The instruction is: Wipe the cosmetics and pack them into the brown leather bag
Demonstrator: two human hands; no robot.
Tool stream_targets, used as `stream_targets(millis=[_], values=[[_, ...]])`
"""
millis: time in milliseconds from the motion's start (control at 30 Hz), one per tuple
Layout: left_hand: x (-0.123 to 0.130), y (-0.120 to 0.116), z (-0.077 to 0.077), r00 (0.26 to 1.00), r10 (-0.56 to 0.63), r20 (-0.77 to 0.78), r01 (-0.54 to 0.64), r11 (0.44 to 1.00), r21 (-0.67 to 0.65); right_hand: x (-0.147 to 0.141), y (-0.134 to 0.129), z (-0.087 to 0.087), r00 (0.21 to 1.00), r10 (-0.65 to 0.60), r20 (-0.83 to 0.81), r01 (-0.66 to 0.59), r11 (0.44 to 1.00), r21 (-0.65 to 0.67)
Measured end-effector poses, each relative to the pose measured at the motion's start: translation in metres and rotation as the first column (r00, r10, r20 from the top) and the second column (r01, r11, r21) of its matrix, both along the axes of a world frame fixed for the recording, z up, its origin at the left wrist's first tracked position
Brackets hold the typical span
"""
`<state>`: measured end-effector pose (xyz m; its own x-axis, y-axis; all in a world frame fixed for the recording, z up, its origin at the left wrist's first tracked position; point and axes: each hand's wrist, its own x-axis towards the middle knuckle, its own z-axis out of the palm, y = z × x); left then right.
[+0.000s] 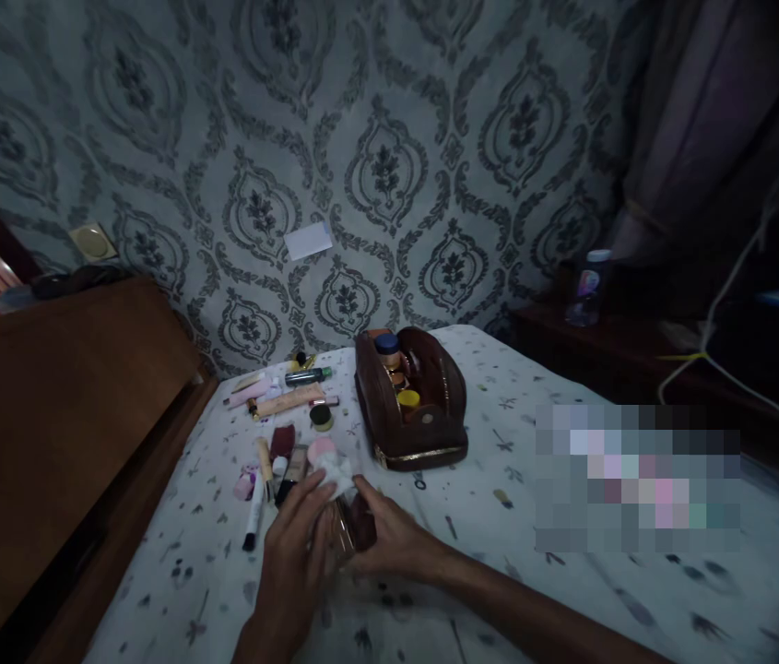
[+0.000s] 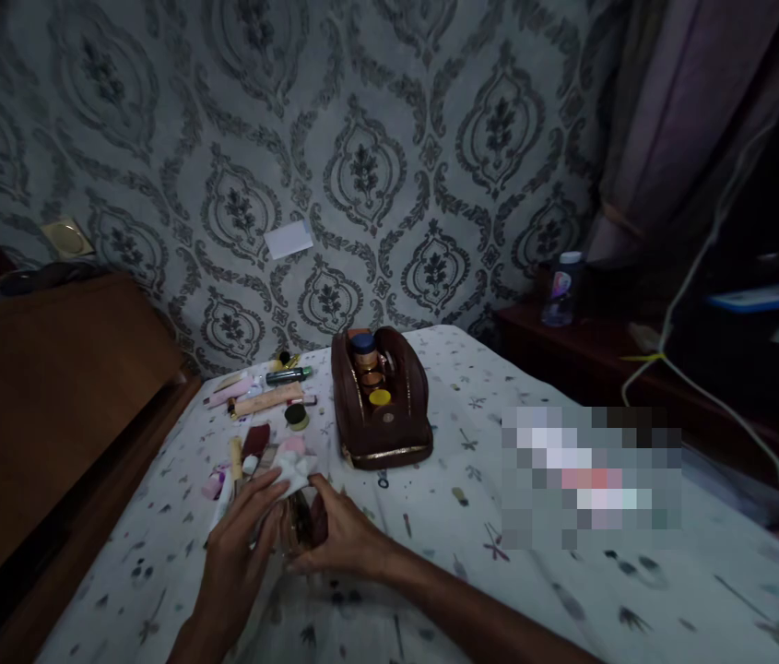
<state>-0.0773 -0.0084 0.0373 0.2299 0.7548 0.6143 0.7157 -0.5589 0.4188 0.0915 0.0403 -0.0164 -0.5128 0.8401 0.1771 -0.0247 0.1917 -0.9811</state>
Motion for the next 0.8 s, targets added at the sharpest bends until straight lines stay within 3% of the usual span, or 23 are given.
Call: stream_targets(millis=[200, 400, 633, 800], values=[[0.006, -0.004, -0.006, 0.997, -0.046, -0.061, 0.051, 0.996, 0.074, -0.008, 0.002, -0.006, 0.952, 0.037, -0.305, -0.069, 0.993, -0.093], [0.010, -0.004, -0.005, 0.994, -0.103, -0.035, 0.106, 0.988, 0.113, -0.006, 0.005, -0.010, 0.936, -0.044, -0.349, -0.015, 0.986, -0.164], [0.014, -0.010, 0.003, 0.982, -0.186, 0.018, 0.183, 0.977, 0.111, -0.004, 0.001, 0.007, 0.894, -0.053, -0.445, -0.056, 0.972, -0.228], [0.011, -0.008, 0.004, 0.980, -0.180, 0.083, 0.180, 0.984, 0.006, -0.002, -0.002, 0.011, 0.930, 0.007, -0.367, -0.108, 0.961, -0.255]])
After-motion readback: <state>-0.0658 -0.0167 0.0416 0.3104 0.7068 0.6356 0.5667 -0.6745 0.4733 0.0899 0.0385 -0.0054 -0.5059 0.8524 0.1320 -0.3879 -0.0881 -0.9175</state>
